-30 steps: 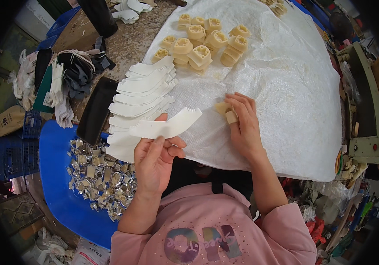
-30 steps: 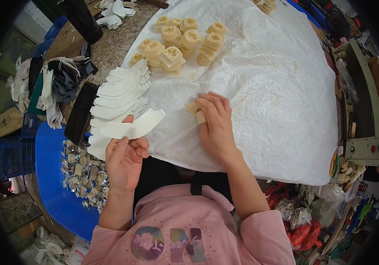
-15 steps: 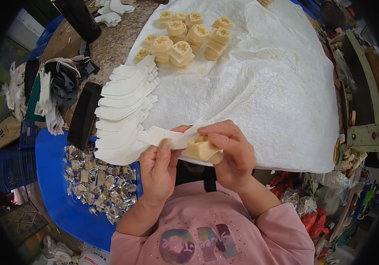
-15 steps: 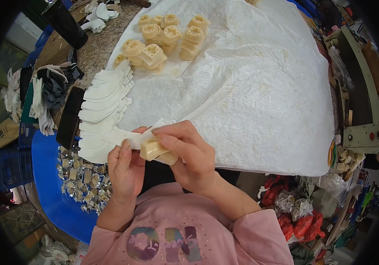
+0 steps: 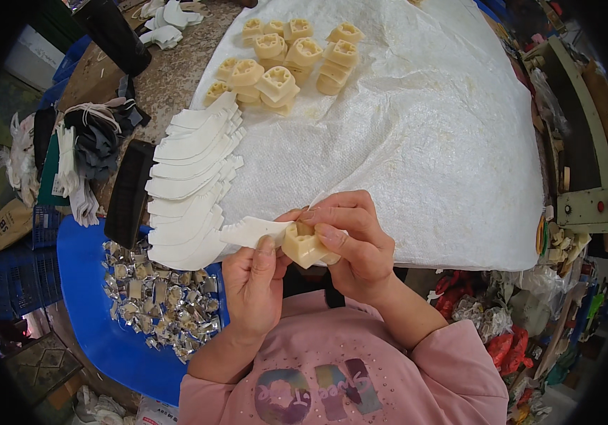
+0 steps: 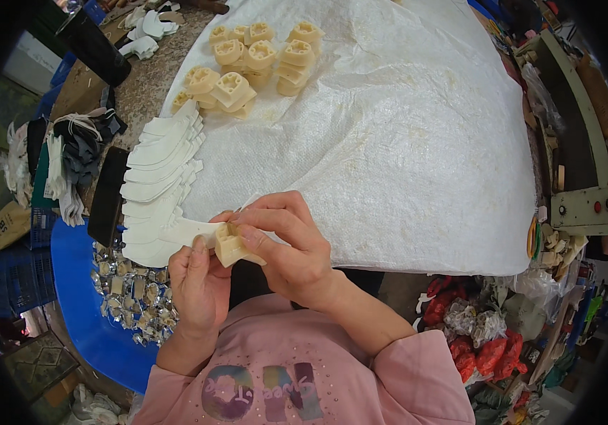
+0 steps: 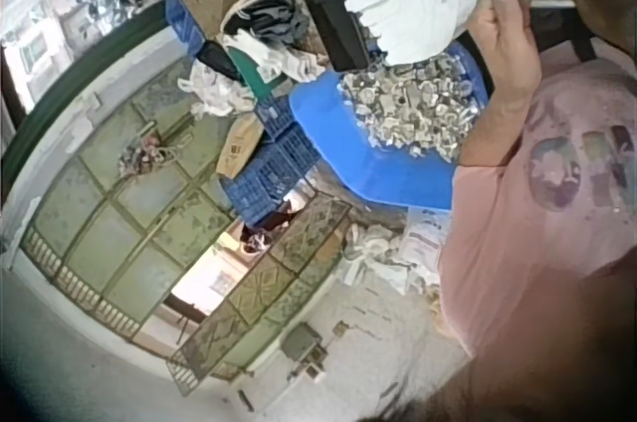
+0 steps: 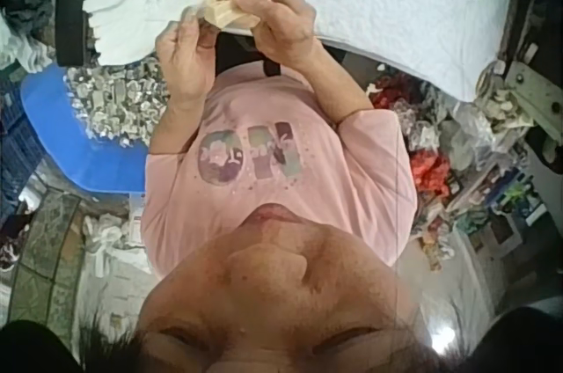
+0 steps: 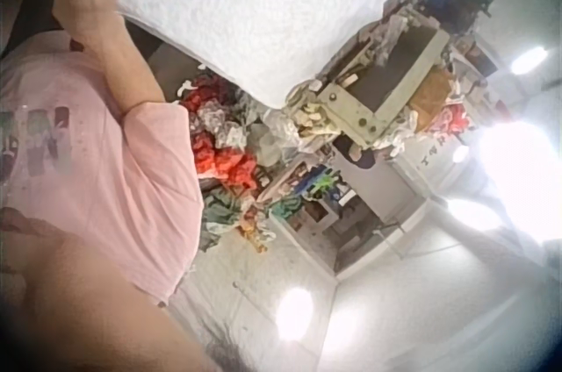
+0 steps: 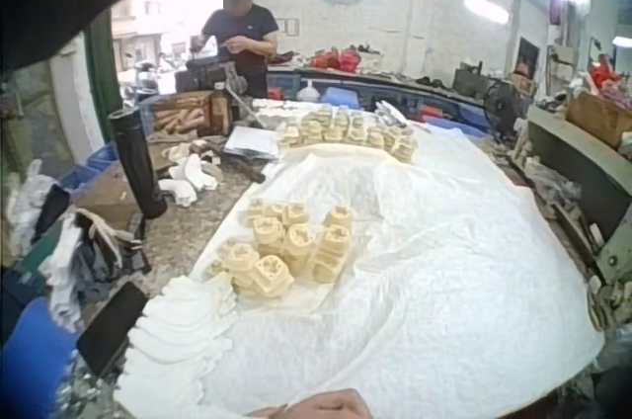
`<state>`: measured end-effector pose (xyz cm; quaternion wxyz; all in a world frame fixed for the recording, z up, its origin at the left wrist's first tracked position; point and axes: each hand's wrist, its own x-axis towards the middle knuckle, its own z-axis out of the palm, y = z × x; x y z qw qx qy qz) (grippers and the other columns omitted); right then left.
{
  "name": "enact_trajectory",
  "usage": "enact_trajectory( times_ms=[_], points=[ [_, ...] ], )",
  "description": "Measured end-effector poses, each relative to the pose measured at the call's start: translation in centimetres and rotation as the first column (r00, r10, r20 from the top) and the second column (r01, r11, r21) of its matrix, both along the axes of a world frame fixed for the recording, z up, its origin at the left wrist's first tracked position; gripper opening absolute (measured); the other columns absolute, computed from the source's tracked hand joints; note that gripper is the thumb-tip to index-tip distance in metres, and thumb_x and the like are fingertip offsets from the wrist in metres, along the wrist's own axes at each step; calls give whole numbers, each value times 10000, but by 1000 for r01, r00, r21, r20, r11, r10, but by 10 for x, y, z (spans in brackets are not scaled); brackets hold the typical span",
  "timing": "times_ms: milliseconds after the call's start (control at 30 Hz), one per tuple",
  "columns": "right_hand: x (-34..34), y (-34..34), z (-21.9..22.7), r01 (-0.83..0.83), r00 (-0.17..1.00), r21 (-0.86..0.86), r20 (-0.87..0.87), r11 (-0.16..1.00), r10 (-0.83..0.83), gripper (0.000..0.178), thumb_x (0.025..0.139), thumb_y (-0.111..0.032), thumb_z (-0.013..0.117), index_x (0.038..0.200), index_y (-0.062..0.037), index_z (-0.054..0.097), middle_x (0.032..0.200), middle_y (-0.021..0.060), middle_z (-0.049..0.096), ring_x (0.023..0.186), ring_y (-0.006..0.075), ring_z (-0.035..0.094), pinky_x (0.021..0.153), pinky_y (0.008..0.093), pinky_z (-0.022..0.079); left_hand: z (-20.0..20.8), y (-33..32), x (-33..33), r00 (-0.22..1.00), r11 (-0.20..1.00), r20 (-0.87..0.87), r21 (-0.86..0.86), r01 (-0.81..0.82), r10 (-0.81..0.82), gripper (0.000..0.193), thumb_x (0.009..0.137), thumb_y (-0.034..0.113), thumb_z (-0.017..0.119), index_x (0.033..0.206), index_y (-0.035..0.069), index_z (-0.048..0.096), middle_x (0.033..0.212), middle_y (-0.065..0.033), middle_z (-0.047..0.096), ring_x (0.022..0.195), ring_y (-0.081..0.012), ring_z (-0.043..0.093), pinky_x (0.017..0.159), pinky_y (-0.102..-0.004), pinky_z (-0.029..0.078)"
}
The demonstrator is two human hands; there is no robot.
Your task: The person is seen to be assembling shoe parts.
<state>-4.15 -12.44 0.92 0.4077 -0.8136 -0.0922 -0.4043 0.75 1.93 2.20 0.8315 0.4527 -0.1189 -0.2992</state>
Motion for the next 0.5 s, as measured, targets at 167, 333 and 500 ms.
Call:
enact_trajectory(
  times_ms=[167,333,500],
  points=[
    [2,-1,-3,97,995,-95,21,991,-95,395,726,62,631,1072,-98,529,979,119,631,774,244,516,677,364,417,3,-2,-4,994,992,110,120,-33,19,385,998,153,346,1226,-138,456,1254,-216,510,1107,-221,546,939,-328,465],
    [11,-1,-9,185,981,-123,87,975,-175,324,646,-70,650,961,-94,577,911,30,635,744,221,479,706,381,280,-7,-3,2,963,987,255,103,-120,91,374,991,149,354,1209,-122,492,1151,-189,585,1017,-188,585,861,-280,487],
    [5,-8,4,211,977,-265,45,941,-207,285,620,-79,651,896,-128,603,905,-1,626,778,219,494,753,416,267,2,3,13,825,876,549,325,-357,133,288,957,127,440,1072,-76,609,799,-83,652,701,-96,579,643,-222,449]
  ],
)
